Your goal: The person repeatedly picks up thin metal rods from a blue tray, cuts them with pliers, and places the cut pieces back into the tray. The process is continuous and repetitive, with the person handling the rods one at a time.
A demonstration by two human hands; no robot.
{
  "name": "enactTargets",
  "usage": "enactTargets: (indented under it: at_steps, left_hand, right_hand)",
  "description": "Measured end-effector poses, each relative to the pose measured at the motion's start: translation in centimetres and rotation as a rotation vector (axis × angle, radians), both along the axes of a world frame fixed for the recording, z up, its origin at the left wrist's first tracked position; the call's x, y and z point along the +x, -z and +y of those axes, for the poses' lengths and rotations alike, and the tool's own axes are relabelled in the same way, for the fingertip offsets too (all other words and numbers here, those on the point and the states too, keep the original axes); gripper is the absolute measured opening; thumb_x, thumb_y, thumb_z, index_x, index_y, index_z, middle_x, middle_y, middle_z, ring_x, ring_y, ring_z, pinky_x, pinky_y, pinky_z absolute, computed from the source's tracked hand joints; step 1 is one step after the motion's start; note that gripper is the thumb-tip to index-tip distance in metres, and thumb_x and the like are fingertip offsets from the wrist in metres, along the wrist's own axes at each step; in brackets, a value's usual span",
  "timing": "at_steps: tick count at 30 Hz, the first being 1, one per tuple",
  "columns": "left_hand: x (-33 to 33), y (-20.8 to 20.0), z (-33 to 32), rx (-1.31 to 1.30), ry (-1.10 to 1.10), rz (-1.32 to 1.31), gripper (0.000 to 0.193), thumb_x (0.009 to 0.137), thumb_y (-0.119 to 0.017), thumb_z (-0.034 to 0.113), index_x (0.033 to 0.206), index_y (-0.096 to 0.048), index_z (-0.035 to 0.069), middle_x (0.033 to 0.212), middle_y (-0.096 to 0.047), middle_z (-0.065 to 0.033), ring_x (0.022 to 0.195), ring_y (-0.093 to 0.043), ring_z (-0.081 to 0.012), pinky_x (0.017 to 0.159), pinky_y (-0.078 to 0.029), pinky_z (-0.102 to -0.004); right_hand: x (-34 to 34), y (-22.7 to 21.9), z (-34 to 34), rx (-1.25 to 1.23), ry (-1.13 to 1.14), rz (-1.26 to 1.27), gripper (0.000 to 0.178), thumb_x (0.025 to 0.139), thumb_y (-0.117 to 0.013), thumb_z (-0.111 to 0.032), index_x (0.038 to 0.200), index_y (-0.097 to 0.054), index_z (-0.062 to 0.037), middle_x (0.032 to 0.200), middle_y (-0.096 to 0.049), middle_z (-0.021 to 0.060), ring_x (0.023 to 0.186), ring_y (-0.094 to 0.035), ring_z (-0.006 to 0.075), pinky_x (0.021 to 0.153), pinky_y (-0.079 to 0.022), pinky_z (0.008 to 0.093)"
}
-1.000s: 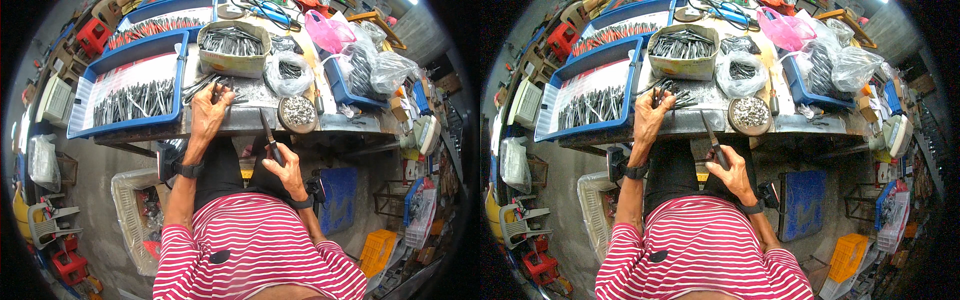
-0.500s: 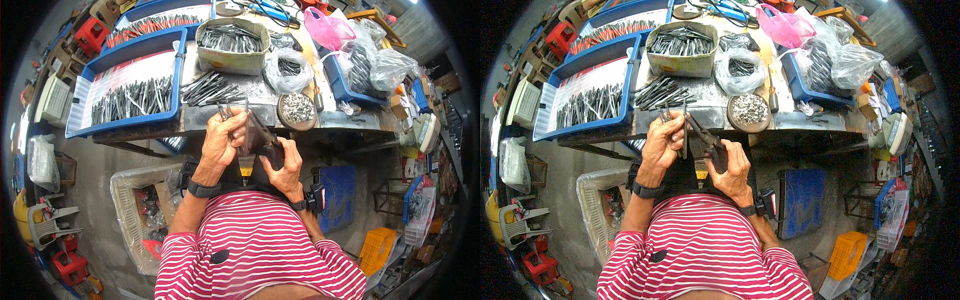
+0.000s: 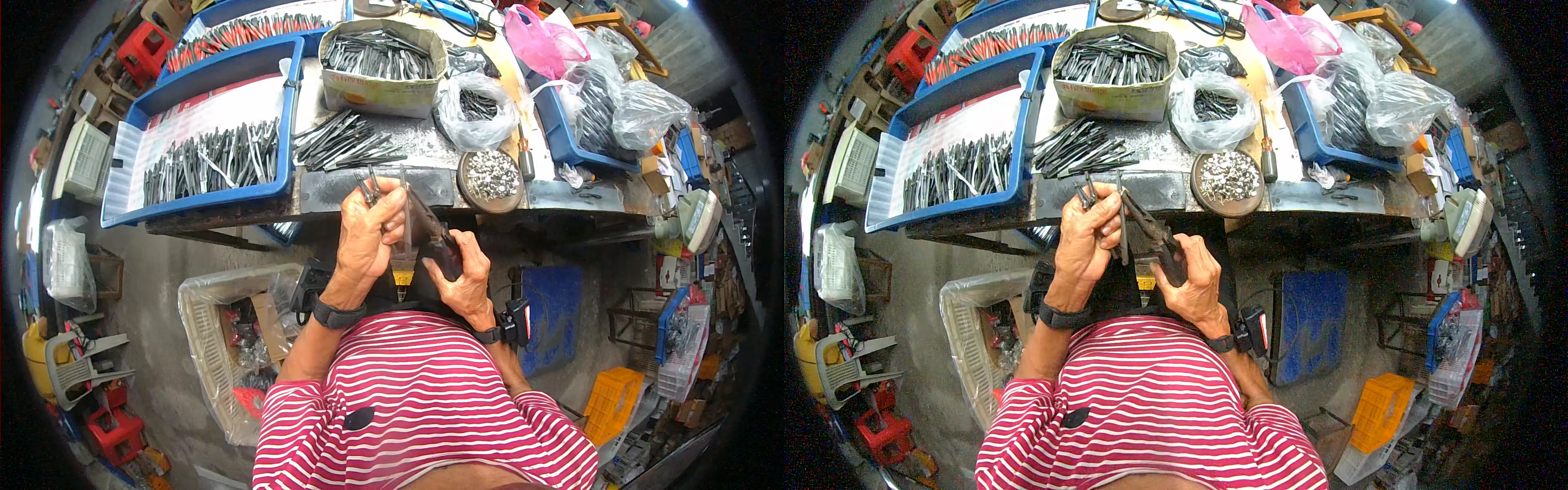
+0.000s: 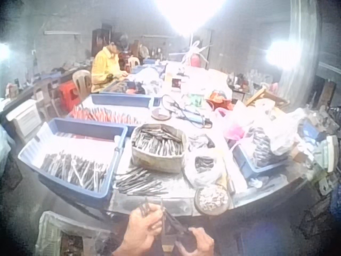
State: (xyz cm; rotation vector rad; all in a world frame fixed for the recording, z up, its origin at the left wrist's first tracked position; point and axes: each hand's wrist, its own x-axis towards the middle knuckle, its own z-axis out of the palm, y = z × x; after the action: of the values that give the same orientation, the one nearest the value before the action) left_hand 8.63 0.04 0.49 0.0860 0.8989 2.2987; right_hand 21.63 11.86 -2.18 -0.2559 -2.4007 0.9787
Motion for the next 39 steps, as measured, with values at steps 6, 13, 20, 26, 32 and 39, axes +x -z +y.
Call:
enactTargets:
  at_steps: [6, 13, 20, 26, 32, 39]
  left_hand:
    - [1.3, 0.2, 1.2, -0.519, -0.372, 0.738, 0.009, 0.088, -0.059, 0.006, 0.091, -0.052, 0.002, 0.075, -0.052, 0.0003, 0.06, -0.046, -0.0058, 0.052, -0.037, -0.0191]
    - [-0.9, 1.0, -0.3, -0.679, -0.415, 1.814, 0.039, 0.058, -0.06, -0.008, 0.097, -0.057, -0.006, 0.092, -0.06, -0.0203, 0.077, -0.063, -0.033, 0.065, -0.052, -0.0368]
    - [-0.8, 0.5, 0.0, -0.713, -0.404, 1.645, 0.033, 0.065, -0.057, -0.009, 0.097, -0.056, -0.003, 0.088, -0.06, -0.0171, 0.076, -0.063, -0.0323, 0.065, -0.051, -0.0348]
    - [-3.8, -1.2, -0.6, -0.681, -0.175, 0.805, 0.01, 0.09, -0.051, 0.011, 0.092, -0.053, 0.002, 0.066, -0.059, -0.0052, 0.065, -0.057, -0.0116, 0.059, -0.044, -0.0275]
    - [-8.2, -0.9, 1.0, -0.954, -0.127, 1.171, 0.012, 0.088, -0.049, 0.011, 0.094, -0.051, 0.0, 0.074, -0.062, -0.0164, 0.07, -0.062, -0.031, 0.06, -0.045, -0.04]
    - [-9.3, 1.1, 2.5, -1.211, -0.08, 1.639, 0.026, 0.071, -0.065, 0.006, 0.095, -0.056, 0.004, 0.087, -0.059, -0.0143, 0.085, -0.058, -0.0346, 0.071, -0.046, -0.0434]
  right_hand:
    - [0.5, -1.2, 0.2, -0.613, -0.194, -0.205, 0.036, 0.072, -0.074, -0.018, 0.098, -0.058, 0.0019, 0.077, -0.055, 0.0044, 0.065, -0.05, 0.0102, 0.058, -0.041, 0.0243]
    - [1.9, -1.9, 1.9, -1.249, -0.332, -0.381, 0.035, 0.07, -0.068, -0.022, 0.093, -0.06, 0.0039, 0.068, -0.049, -0.0006, 0.056, -0.041, 0.0059, 0.049, -0.03, 0.0206]
    - [2.3, -1.4, 1.7, -1.426, -0.393, -0.356, 0.039, 0.074, -0.068, -0.024, 0.098, -0.057, 0.0051, 0.069, -0.048, 0.0016, 0.055, -0.039, 0.0067, 0.047, -0.029, 0.0208]
    - [1.6, -0.7, 1.4, -1.137, -0.323, -0.375, 0.045, 0.076, -0.066, -0.032, 0.101, -0.055, 0.0041, 0.071, -0.05, 0.0023, 0.059, -0.043, 0.0086, 0.051, -0.034, 0.022]
    - [1.7, -0.3, 1.1, -0.913, -0.275, -0.385, 0.042, 0.077, -0.067, -0.031, 0.1, -0.057, 0.0022, 0.072, -0.051, 0.0007, 0.06, -0.043, 0.0068, 0.053, -0.034, 0.0216]
    - [1.8, -0.2, 1.2, -0.828, -0.27, -0.354, 0.041, 0.077, -0.068, -0.031, 0.101, -0.059, 0.0006, 0.075, -0.051, -0.0013, 0.066, -0.044, 0.0062, 0.057, -0.034, 0.0207]
